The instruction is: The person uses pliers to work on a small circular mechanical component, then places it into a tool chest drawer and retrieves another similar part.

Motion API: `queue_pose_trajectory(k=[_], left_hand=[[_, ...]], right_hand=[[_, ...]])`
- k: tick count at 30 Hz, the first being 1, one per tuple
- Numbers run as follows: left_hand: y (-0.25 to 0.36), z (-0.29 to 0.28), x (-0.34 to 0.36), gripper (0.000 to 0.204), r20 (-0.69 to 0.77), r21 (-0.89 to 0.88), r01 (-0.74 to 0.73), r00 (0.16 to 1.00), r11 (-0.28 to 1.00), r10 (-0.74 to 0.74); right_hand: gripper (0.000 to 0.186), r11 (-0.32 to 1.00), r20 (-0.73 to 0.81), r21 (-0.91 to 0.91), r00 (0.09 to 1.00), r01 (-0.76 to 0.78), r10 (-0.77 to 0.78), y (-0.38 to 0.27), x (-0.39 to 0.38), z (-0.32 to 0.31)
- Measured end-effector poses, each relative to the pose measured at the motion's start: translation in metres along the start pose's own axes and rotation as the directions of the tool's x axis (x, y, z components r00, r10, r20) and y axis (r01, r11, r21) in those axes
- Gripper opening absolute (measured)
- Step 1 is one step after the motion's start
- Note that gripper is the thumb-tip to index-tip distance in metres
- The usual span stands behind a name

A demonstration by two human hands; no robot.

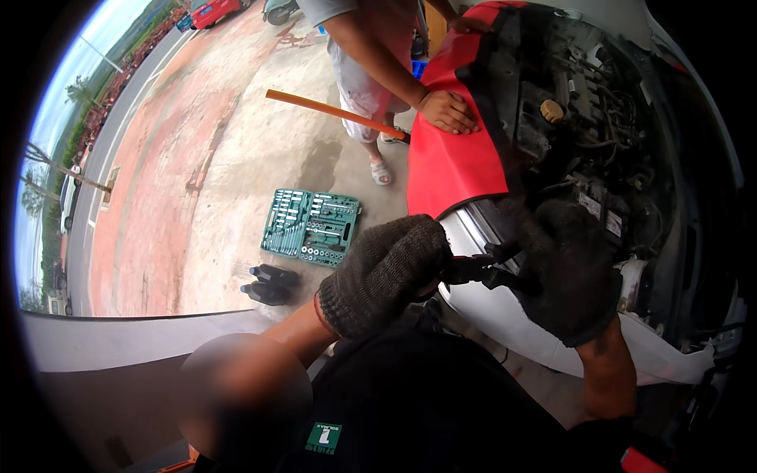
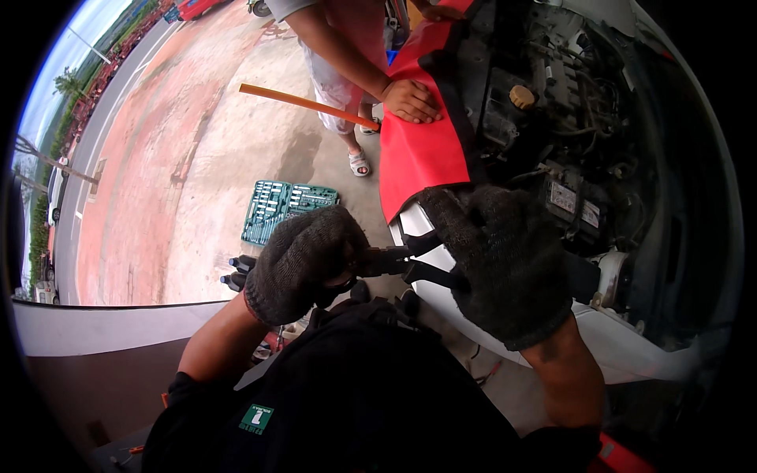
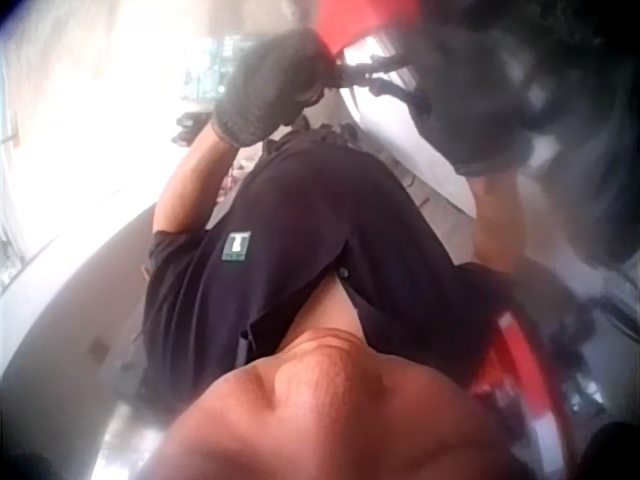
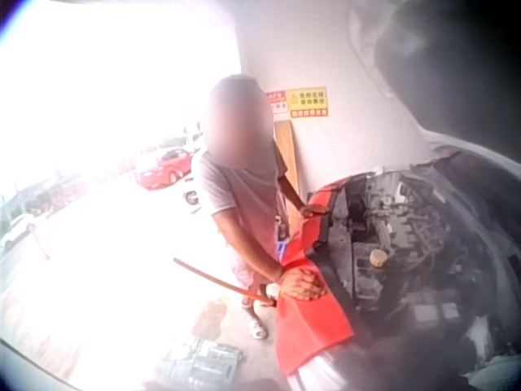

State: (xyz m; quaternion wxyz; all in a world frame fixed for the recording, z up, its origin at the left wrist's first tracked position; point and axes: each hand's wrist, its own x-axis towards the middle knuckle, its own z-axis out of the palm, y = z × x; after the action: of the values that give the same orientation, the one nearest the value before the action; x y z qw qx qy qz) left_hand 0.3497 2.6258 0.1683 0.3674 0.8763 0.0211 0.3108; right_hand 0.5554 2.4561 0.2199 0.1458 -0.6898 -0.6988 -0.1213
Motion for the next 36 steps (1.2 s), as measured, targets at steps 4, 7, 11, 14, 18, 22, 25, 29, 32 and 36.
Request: queue_pose_trajectory(k=[4, 7, 11, 14, 18, 22, 25, 29, 32, 36], left_hand=[[0.008, -0.002, 0.004, 0.022, 0.012, 0.176, 0.108, 0.994, 0.978, -0.112], [0.013, -0.002, 0.004, 0.029, -0.02, 0.176, 0.064, 0.998, 0.982, -0.062], [0.016, -0.003, -0.002, 0.031, 0.094, -0.094, 0.239, 0.969, 0.966, -0.23], [0.019, -0.002, -0.003, 0.031, 0.101, -0.159, 0.288, 0.956, 0.944, -0.275], [0.024, -0.001, 0.003, 0.031, 0.061, 0.114, 0.06, 0.996, 0.992, -0.067], [0.031, 0.004, -0.002, 0.043, 0.039, 0.181, 0.02, 0.999, 0.983, -0.028], [0.031, 0.011, -0.006, 0.052, -0.057, 0.3, -0.077, 0.993, 0.951, 0.099], [0.037, 0.013, -0.003, 0.052, -0.058, 0.285, -0.027, 0.997, 0.958, 0.045], [0.033, 0.025, -0.007, 0.045, -0.111, 0.293, 0.039, 0.994, 0.955, -0.007], [0.03, 0.042, -0.013, 0.032, -0.183, 0.379, 0.115, 0.982, 0.918, -0.048]], right_hand=[[0.07, 0.999, -0.04, 0.013, 0.999, -0.035, 0.035, -0.003, -0.013, 0.014], [0.074, 0.999, -0.103, 0.003, 0.994, -0.036, 0.036, -0.005, -0.024, 0.024], [0.082, 0.999, -0.195, 0.032, 0.98, -0.042, 0.048, -0.009, -0.032, 0.034], [0.081, 0.994, -0.146, 0.077, 0.985, -0.081, 0.091, -0.013, -0.032, 0.026], [0.072, 0.994, -0.074, 0.003, 0.991, -0.108, 0.108, -0.014, -0.028, 0.006], [0.075, 0.992, -0.087, 0.019, 0.988, -0.126, 0.127, -0.013, -0.028, 0.003], [0.077, 0.997, -0.136, 0.056, 0.989, -0.045, 0.052, -0.004, -0.033, 0.013], [0.074, 0.967, -0.122, 0.246, 0.988, -0.061, 0.093, -0.002, -0.047, 0.036], [0.07, 0.945, -0.149, 0.322, 0.983, -0.057, 0.11, -0.005, -0.051, 0.054], [0.067, 0.946, -0.192, 0.316, 0.972, -0.071, 0.137, -0.01, -0.058, 0.082]])
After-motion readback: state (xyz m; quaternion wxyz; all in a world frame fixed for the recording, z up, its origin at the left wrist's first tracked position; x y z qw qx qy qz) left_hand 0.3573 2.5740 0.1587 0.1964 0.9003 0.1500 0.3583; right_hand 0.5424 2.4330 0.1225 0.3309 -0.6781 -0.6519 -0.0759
